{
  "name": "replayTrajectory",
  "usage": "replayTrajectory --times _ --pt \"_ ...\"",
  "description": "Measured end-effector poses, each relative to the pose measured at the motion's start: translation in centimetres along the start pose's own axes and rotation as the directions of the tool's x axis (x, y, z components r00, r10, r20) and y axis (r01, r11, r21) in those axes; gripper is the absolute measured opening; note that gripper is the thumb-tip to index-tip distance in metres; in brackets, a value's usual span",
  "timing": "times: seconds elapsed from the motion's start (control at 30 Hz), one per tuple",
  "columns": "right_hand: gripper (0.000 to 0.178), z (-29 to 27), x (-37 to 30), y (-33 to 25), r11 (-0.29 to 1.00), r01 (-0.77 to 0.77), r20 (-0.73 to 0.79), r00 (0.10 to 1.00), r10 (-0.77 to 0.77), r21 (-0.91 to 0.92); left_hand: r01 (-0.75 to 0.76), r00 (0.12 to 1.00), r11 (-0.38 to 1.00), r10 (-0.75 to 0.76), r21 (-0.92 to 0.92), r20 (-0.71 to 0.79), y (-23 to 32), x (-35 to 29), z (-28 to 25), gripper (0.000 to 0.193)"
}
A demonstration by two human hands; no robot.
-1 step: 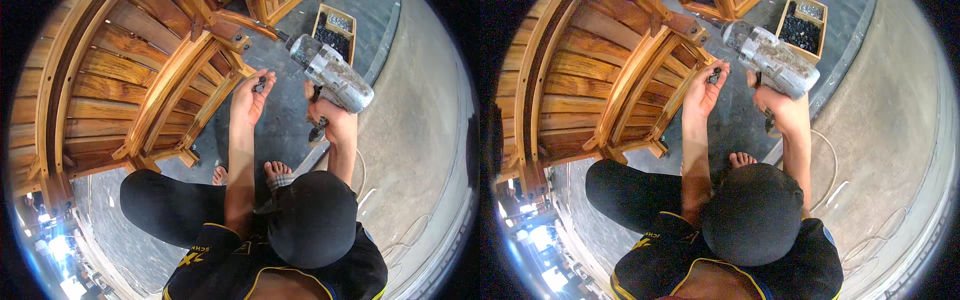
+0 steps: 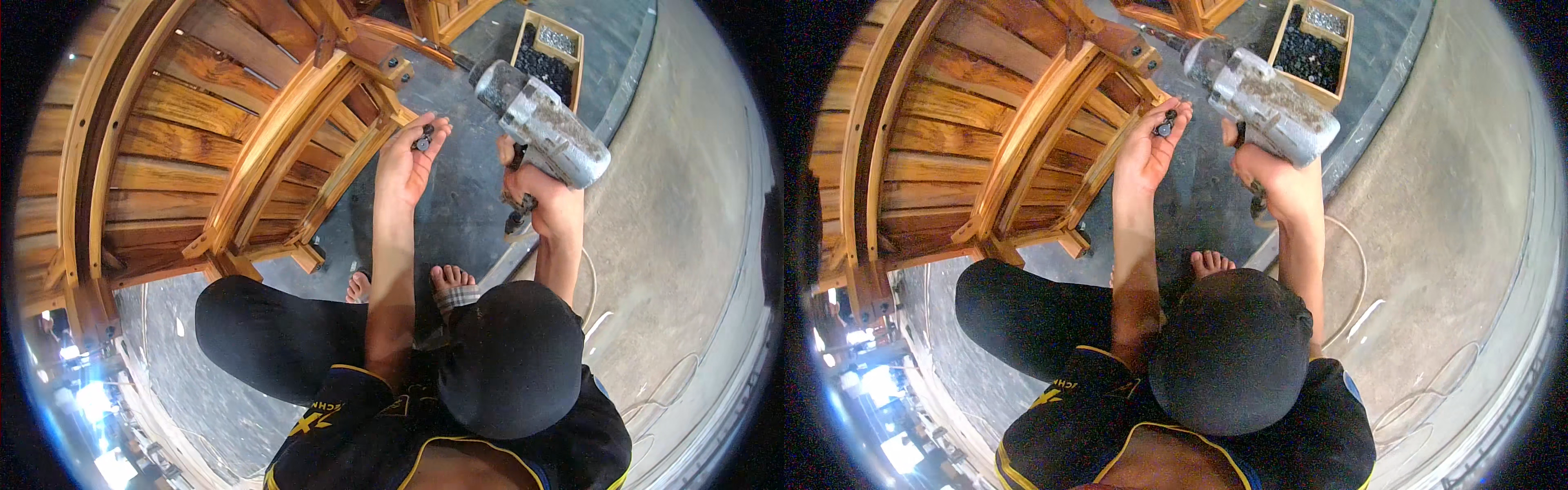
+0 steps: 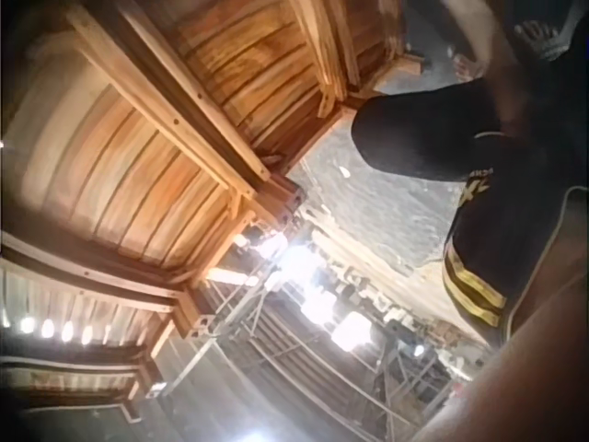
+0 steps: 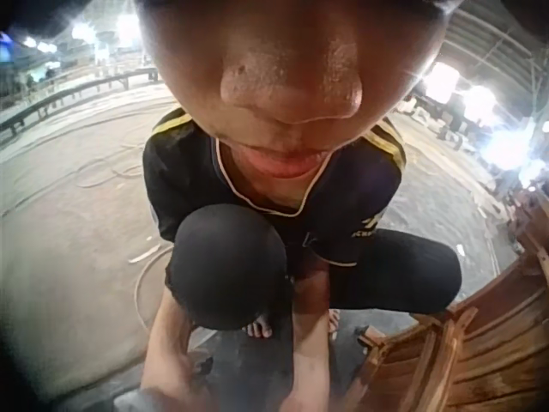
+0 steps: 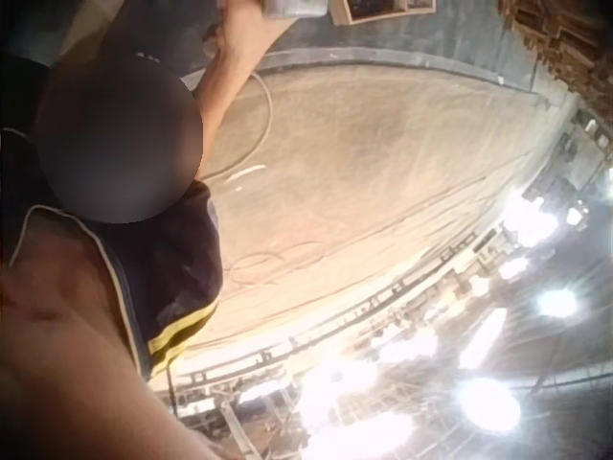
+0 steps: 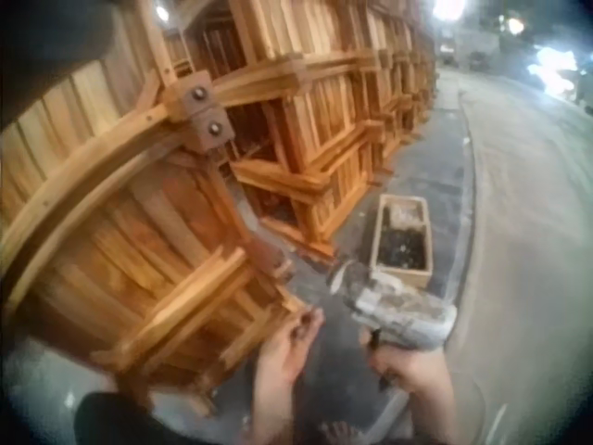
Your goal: Assembling wooden chairs by drilling screws into the joints using a pneumatic impact driver.
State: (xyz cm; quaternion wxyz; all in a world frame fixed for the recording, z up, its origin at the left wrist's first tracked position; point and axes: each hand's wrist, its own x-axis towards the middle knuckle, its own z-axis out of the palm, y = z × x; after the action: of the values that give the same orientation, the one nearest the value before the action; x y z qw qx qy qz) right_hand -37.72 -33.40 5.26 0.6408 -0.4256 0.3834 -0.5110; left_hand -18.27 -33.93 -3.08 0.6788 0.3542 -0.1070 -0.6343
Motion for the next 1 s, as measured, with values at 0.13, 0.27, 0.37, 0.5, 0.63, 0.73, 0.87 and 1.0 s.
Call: replayTrajectory --times 0.13,0.27,0.37,0.5,0.63,0.73,0.87,1.0 --pt "0.032 -0.1 0.1 0.0 0.999 -0.039 0.098 0.995 0.035 0.032 -0.080 0.996 0.996 0.078 0.046 0.038 1.2 -0.6 0.5 0.025" --pt "0.031 0.2 -0.3 0.3 0.997 -0.073 0.073 0.995 0.073 -0.011 -0.130 0.991 0.991 0.130 0.033 -0.014 2.2 -0.9 1.4 0.025" --pt "0.029 0.9 -0.6 0.4 0.996 -0.087 0.121 0.989 0.089 -0.025 -0.120 0.993 0.992 0.121 -0.042 0.003 3.8 -0.9 1.1 0.025" --pt "0.027 1.1 -0.7 0.2 0.991 -0.068 0.192 0.977 0.088 -0.113 -0.106 0.990 0.987 0.116 -0.121 0.077 5.4 -1.0 2.2 0.028" --pt "0.026 0.8 -0.9 0.1 0.977 -0.110 0.166 0.976 0.140 -0.181 -0.101 0.987 0.984 0.117 -0.146 0.110 6.0 -1.2 3.5 0.032" --pt "0.030 1.0 -1.0 0.4 0.974 -0.099 0.175 0.975 0.135 -0.203 -0.138 0.989 0.986 0.142 -0.090 0.036 6.6 -1.9 3.9 0.034" --pt "0.035 1.0 -1.0 0.7 0.961 -0.078 0.174 0.977 0.127 -0.266 -0.141 0.987 0.986 0.147 -0.090 0.064 6.7 -2.0 3.7 0.035" --pt "0.035 0.7 -1.1 0.5 0.962 -0.061 0.181 0.977 0.112 -0.266 -0.196 0.979 0.981 0.196 -0.006 0.053 6.4 -2.2 4.2 0.034"
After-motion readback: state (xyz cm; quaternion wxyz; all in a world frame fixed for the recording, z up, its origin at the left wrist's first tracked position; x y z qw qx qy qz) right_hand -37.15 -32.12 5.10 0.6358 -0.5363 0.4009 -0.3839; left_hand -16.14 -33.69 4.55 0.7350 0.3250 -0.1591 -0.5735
